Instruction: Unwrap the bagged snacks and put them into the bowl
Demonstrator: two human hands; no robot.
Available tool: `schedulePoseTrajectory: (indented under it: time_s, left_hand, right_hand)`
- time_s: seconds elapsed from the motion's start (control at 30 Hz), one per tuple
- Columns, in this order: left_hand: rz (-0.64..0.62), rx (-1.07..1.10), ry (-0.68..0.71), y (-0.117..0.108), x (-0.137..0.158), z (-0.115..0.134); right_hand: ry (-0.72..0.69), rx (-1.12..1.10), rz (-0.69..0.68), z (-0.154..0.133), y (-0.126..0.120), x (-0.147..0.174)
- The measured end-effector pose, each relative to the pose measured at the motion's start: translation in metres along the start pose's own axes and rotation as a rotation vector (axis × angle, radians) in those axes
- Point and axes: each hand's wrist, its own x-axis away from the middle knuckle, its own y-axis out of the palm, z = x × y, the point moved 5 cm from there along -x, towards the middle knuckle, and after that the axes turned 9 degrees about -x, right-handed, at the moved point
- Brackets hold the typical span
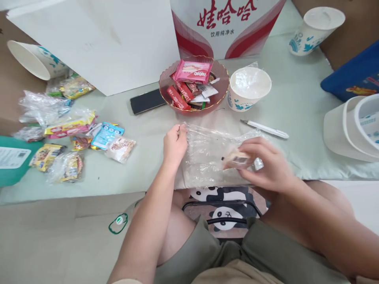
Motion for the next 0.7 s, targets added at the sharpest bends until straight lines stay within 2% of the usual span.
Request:
schedulePoseTrajectory:
  time_s: [0.07, 0.17, 0.27, 0.37, 0.43, 0.53, 0.6, 0.7]
  left_hand:
    - [-0.034, -0.053, 0.018, 0.0, 0.0, 0.004]
    - [-0.074, -0.086, 0.03, 0.0, 0.002, 0.01]
    - [-0.09, -0.102, 0.033, -0.001, 0.003, 0.013]
    - [-0.099, -0.111, 0.033, -0.002, 0.003, 0.014]
    - [-0.096, -0.111, 0.043, -0.004, 0.003, 0.016]
    - [-0.082, -0.109, 0.05, -0.008, 0.004, 0.017]
    - [-0.084, -0.103, 0.053, -0.011, 0.005, 0.018]
    - [-0.095, -0.058, 0.102, -0.014, 0.005, 0.018]
  right_hand:
    - [0.028, -0.026, 0.125, -0.003, -0.017, -0.007]
    - [0.081, 0.128, 0.222, -0.007, -0.034, -0.04]
    - [0.143, 0.333, 0.142, -0.001, -0.034, -0.097]
    - [0.159, 0.328, -0.035, 0.016, -0.024, -0.15]
    - [0.163, 0.284, -0.162, 0.027, -0.017, -0.167]
    - [0.186, 0.269, -0.218, 0.033, -0.017, -0.156]
    - [0.186, 0.244, -0.111, 0.033, -0.024, -0.126]
    - [0.122, 0.129, 0.147, 0.035, -0.031, -0.062]
